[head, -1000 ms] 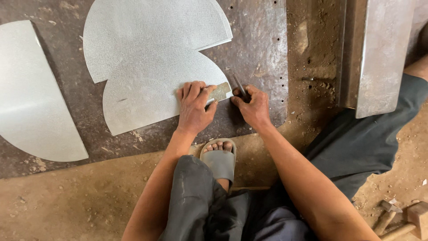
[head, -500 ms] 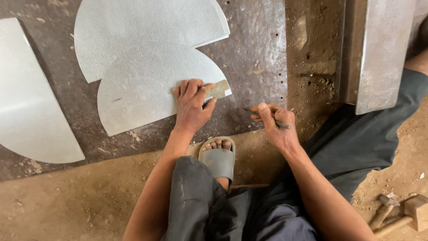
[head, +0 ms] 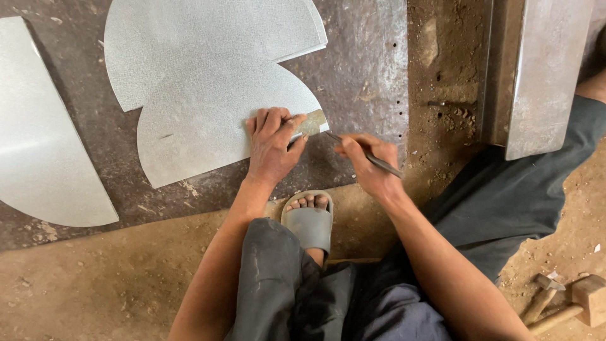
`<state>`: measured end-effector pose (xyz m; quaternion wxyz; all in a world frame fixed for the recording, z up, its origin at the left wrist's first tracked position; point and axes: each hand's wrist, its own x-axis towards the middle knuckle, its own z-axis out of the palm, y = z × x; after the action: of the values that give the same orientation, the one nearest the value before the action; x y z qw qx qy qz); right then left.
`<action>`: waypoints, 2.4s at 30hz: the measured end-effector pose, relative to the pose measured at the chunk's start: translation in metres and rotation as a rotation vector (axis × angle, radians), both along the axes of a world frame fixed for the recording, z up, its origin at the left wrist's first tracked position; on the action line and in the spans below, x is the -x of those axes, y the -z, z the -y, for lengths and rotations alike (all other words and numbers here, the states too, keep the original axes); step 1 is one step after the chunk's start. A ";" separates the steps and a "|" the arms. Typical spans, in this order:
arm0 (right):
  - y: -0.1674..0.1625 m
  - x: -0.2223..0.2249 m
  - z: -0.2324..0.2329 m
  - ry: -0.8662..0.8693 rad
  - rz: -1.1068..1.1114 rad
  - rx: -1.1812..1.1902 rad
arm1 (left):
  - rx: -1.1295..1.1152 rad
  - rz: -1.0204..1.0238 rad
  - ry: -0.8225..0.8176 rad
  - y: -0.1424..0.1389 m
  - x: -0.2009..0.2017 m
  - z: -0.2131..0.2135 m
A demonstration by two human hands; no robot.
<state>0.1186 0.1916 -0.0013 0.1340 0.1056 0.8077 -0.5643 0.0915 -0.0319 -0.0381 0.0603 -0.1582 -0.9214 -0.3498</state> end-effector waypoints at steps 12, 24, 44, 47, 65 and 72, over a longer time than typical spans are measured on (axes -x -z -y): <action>0.019 0.019 0.019 -0.050 -0.065 -0.164 | -0.006 0.024 -0.019 -0.011 -0.008 0.012; 0.021 0.018 0.019 -0.088 -0.162 -0.135 | 0.013 0.051 -0.103 0.000 -0.021 0.033; 0.024 0.006 0.023 -0.028 -0.094 -0.090 | 0.212 0.206 0.080 -0.014 -0.001 0.034; 0.025 0.007 0.024 -0.020 0.008 -0.107 | 0.436 0.333 0.271 -0.015 0.025 0.031; 0.026 -0.026 0.069 -0.121 0.030 -0.018 | 0.714 0.509 0.455 -0.027 0.056 0.033; 0.030 -0.002 0.069 -0.150 0.063 0.022 | 0.705 0.419 0.427 -0.023 0.056 0.035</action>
<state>0.1207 0.1224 -0.0314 0.2022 0.0610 0.8024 -0.5581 0.0355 -0.0670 -0.0154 -0.2582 -0.2814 -0.9231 -0.0442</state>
